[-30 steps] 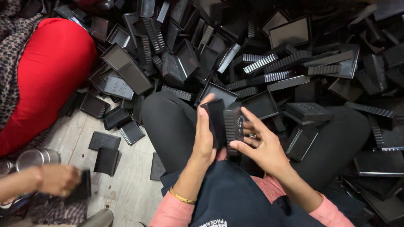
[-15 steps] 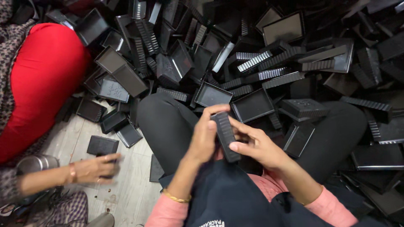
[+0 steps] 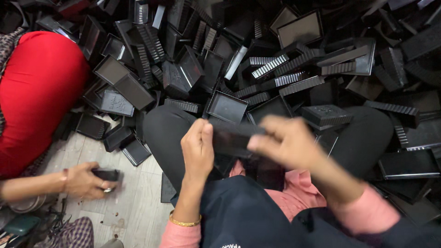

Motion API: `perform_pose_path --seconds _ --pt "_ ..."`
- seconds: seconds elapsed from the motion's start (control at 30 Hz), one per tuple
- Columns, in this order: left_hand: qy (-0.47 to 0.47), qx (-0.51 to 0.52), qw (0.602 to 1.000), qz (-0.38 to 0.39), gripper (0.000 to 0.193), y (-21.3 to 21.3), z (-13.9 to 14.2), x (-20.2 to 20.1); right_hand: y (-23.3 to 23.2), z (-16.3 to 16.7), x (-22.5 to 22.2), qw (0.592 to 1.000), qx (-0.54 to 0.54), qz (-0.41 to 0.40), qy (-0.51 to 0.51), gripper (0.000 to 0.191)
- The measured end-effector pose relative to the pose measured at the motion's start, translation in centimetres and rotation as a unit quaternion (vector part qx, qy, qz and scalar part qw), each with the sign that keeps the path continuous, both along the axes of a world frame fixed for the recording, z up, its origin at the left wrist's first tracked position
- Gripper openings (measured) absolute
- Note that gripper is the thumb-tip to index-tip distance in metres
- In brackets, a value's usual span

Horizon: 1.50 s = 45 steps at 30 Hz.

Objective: The person sits on the floor and repeatedly picks up small black plastic parts from a large pile. They align and press the parts together by hand, then place the assembled units into a nearby cardboard box.

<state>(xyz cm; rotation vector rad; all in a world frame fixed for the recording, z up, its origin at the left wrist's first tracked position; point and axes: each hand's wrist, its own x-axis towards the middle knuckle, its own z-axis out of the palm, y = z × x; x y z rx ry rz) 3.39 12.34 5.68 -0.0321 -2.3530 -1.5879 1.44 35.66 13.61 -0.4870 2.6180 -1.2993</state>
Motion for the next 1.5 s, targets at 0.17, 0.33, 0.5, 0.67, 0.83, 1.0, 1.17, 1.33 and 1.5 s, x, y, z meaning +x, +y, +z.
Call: perform_pose_path --seconds 0.17,0.33,0.5,0.67,0.83,1.0,1.17,1.33,1.5 --pt "-0.02 -0.29 0.955 -0.054 0.031 0.7 -1.1 -0.3 9.5 4.0 -7.4 0.894 -0.426 -0.086 0.111 0.035" --pt "-0.173 -0.367 0.906 -0.124 0.026 2.8 -2.6 -0.5 15.6 0.2 -6.0 0.943 0.207 -0.251 0.065 0.064" --pt "-0.242 -0.08 0.964 -0.075 0.047 2.1 -0.8 -0.8 15.4 -6.1 -6.3 0.868 0.407 -0.278 0.066 0.091" --pt "-0.175 0.332 0.918 -0.127 0.068 4.7 1.7 -1.5 17.5 -4.3 -5.6 0.89 0.292 -0.303 0.173 0.073" --pt "-0.211 0.593 0.752 -0.194 0.066 9.2 0.0 0.3 14.0 -3.3 2.4 0.936 -0.164 -0.287 0.125 0.051" --pt "-0.214 0.637 0.72 -0.172 0.044 14.3 -1.6 1.4 8.1 -6.8 6.8 0.985 -0.086 -0.125 0.08 0.046" --pt "-0.219 0.617 0.74 -0.154 0.036 15.0 -2.7 1.9 7.5 -7.7 8.6 0.942 -0.289 -0.138 -0.101 0.037" --pt "-0.187 0.585 0.781 -0.111 0.039 16.2 -3.3 2.3 7.1 -7.1 10.0 0.943 -0.306 -0.129 -0.004 0.034" --pt "-0.118 0.483 0.862 -0.095 0.047 17.6 -2.3 2.6 6.7 -6.9 10.7 0.985 -0.09 -0.133 0.059 0.033"
